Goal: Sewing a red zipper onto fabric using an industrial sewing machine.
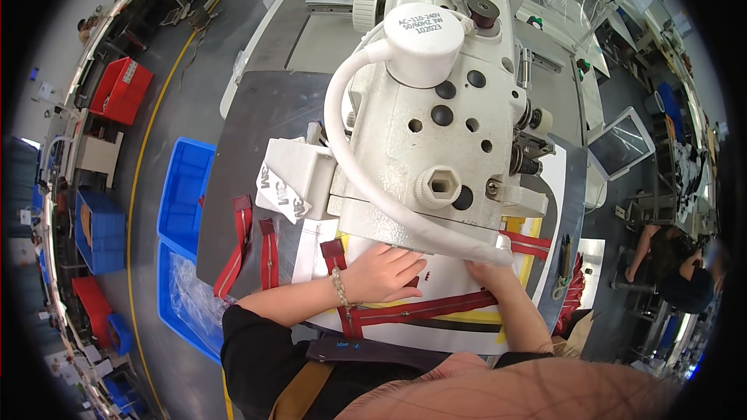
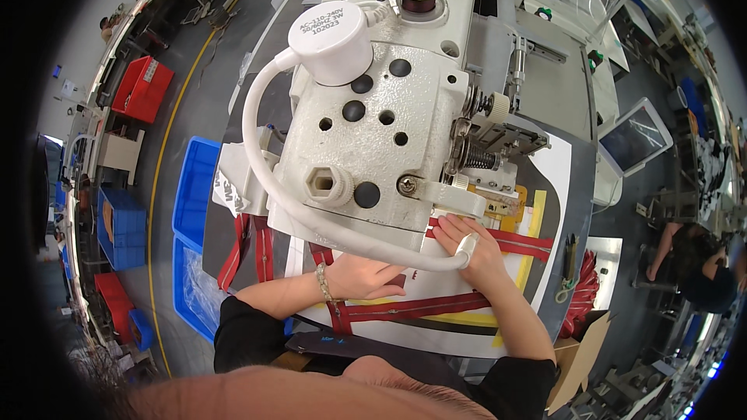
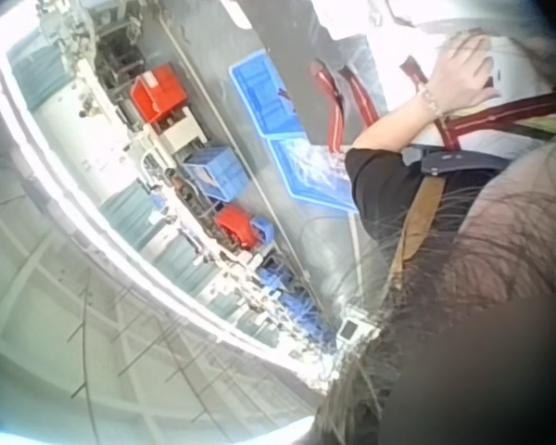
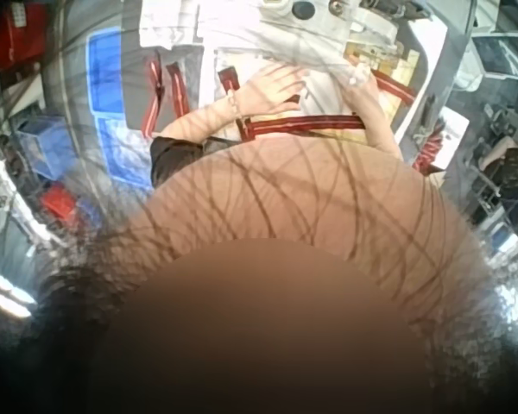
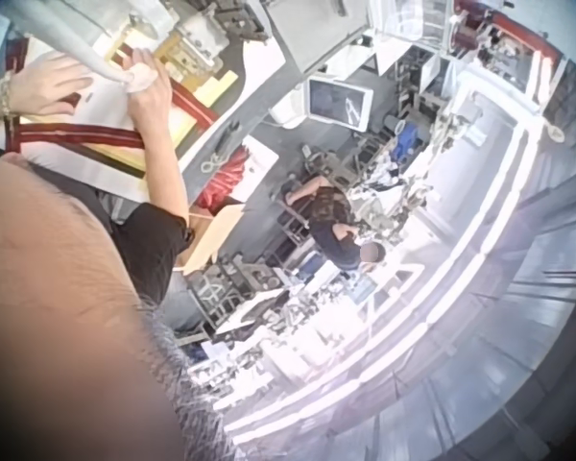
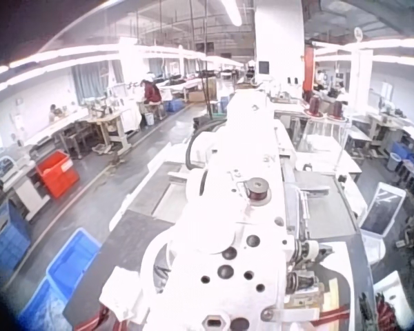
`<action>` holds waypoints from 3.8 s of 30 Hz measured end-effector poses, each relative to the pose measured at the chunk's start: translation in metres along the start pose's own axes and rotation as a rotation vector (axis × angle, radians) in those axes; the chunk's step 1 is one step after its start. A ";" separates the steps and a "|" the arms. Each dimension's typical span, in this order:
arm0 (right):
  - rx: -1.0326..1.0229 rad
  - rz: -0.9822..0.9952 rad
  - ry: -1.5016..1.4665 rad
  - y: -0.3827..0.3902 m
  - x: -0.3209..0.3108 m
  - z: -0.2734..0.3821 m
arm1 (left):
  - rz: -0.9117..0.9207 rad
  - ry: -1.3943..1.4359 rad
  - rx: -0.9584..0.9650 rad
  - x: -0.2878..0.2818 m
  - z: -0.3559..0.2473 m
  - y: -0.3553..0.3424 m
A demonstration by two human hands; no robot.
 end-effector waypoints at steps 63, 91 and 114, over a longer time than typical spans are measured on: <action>-0.077 0.105 -0.348 -0.062 0.006 -0.030 | -0.161 0.119 0.484 -0.018 -0.041 0.016; -0.212 -0.094 0.002 -0.027 0.000 0.046 | -0.165 -0.009 0.469 -0.009 -0.046 0.014; -0.204 -0.071 0.119 -0.023 0.006 0.051 | -0.128 -0.170 0.023 -0.022 0.049 0.008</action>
Point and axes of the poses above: each hand's wrist, its own y-axis away from the middle knuckle, its own x-axis out of the palm, z = x × y, the point moved 10 cm from there along -y, towards the middle knuckle, and after that the axes turned 1 degree about z, right-handed, at the moved point
